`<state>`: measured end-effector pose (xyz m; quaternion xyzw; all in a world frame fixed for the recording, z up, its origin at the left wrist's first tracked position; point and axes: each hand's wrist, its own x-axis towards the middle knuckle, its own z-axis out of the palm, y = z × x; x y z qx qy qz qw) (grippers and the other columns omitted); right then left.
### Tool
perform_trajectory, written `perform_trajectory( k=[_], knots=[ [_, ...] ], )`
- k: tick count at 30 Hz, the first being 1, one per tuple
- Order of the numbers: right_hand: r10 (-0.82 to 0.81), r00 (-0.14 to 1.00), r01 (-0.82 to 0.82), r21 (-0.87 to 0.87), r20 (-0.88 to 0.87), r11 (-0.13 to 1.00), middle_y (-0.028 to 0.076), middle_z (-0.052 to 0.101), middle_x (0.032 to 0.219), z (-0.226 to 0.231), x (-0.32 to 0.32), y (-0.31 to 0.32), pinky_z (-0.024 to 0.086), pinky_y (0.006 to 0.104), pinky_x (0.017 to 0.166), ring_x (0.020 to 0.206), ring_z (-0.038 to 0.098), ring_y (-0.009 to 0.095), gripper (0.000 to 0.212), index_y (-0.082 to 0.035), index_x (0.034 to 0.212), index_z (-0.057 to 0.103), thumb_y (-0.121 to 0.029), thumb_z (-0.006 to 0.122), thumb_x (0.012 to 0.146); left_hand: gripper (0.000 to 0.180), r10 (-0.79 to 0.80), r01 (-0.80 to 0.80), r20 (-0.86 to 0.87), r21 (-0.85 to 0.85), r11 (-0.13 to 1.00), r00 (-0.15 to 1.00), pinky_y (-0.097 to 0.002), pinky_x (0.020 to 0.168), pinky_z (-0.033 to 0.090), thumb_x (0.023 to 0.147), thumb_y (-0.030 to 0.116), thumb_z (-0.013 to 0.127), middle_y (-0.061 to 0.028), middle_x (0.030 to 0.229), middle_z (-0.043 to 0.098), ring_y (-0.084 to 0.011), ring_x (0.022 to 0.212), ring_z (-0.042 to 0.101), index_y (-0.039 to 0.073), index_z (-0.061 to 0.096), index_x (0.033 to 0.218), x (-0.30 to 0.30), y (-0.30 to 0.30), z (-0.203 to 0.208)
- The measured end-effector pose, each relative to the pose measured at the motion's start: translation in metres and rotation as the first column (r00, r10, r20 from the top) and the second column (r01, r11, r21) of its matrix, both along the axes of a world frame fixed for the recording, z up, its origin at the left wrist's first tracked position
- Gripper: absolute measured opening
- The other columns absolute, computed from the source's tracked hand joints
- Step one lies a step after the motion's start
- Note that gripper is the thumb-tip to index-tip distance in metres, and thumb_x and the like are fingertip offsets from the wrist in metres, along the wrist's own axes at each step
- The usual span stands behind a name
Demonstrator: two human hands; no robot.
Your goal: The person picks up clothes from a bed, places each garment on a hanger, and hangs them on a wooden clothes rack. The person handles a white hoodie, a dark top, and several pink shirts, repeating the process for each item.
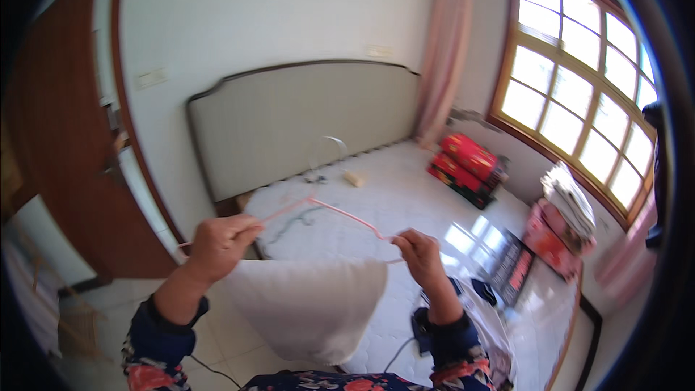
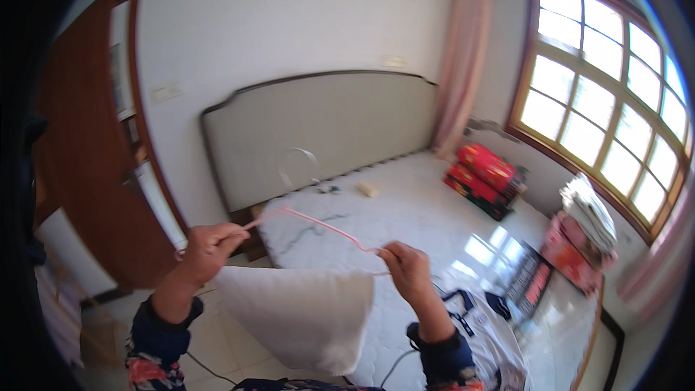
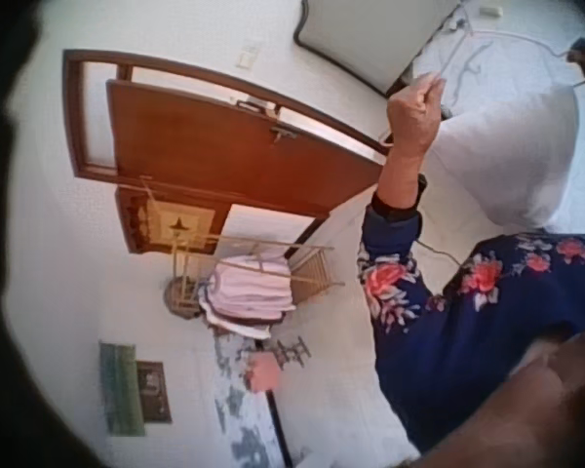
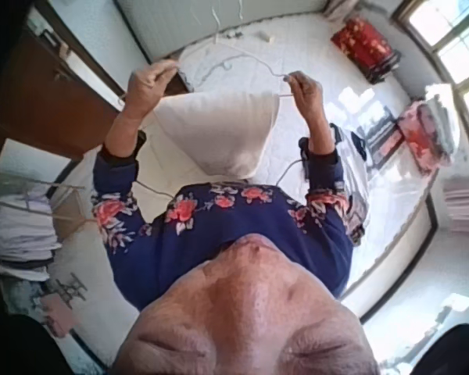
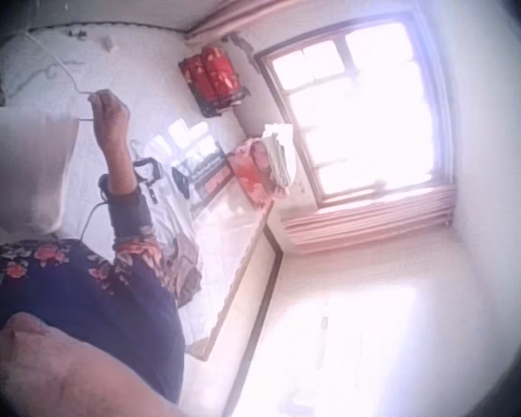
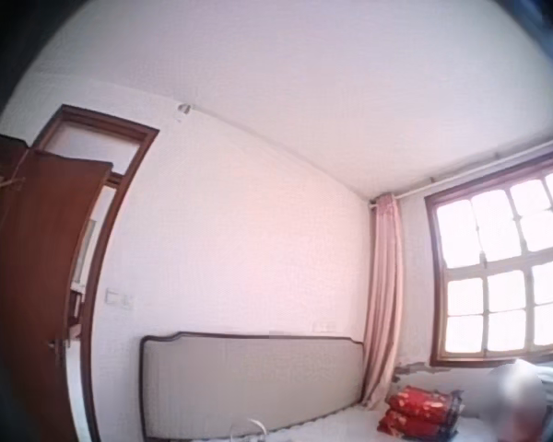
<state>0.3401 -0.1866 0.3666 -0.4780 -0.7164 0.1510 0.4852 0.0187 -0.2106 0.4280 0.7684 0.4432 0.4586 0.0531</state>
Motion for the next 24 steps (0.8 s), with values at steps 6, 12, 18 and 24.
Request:
perform_trajectory(
  k=[6,12,18,24],
  knots=[
    [0.179,0.984,-0.179,-0.002,-0.003,0.984,0.003,0.048,0.051,-0.009,-0.06,0.013,0.035,0.0226,0.045,0.046,0.042,0.009,0.01,0.0,0.068,0.057,-0.008,0.062,0.073,0.008,0.176,-0.17,-0.088,0.065,0.983,0.98,-0.0244,0.049,0.044,0.076,0.013,0.06,-0.0067,0.067,0.061,-0.0203,0.055,0.057,0.008,0.063,0.082,-0.044,-0.035,-0.02],
    [0.441,0.863,-0.453,0.009,-0.246,0.892,-0.001,0.051,0.056,-0.015,-0.134,0.014,0.034,0.0199,0.051,0.054,0.042,0.006,0.013,0.001,0.066,0.058,-0.008,0.064,0.074,0.017,0.512,-0.486,-0.053,0.245,0.839,0.857,-0.0316,0.059,0.042,0.066,0.014,0.068,-0.0034,0.072,0.059,-0.0193,0.066,0.056,0.01,0.06,0.081,-0.101,-0.107,-0.027],
    [0.576,0.797,-0.589,-0.027,-0.181,0.808,0.0,0.054,0.061,-0.006,-0.221,-0.01,0.035,0.0199,0.056,0.058,0.044,0.006,0.016,0.0,0.067,0.057,-0.012,0.061,0.078,0.053,0.851,-0.879,0.314,0.372,0.297,0.42,-0.0406,0.08,0.032,0.057,0.023,0.073,-0.0119,0.1,0.048,-0.0273,0.094,0.046,0.007,0.05,0.101,-0.163,-0.194,-0.086],
    [0.682,0.713,-0.694,-0.031,-0.159,0.719,0.0,0.053,0.06,-0.011,-0.334,-0.052,0.034,0.0206,0.052,0.056,0.043,0.006,0.014,0.001,0.066,0.057,-0.009,0.061,0.076,0.069,0.812,-0.905,0.504,-0.125,0.407,0.296,-0.0359,0.088,0.034,0.061,0.026,0.074,-0.0175,0.11,0.045,-0.0288,0.104,0.043,0.0,0.036,0.112,-0.216,-0.282,-0.181]
  ],
)
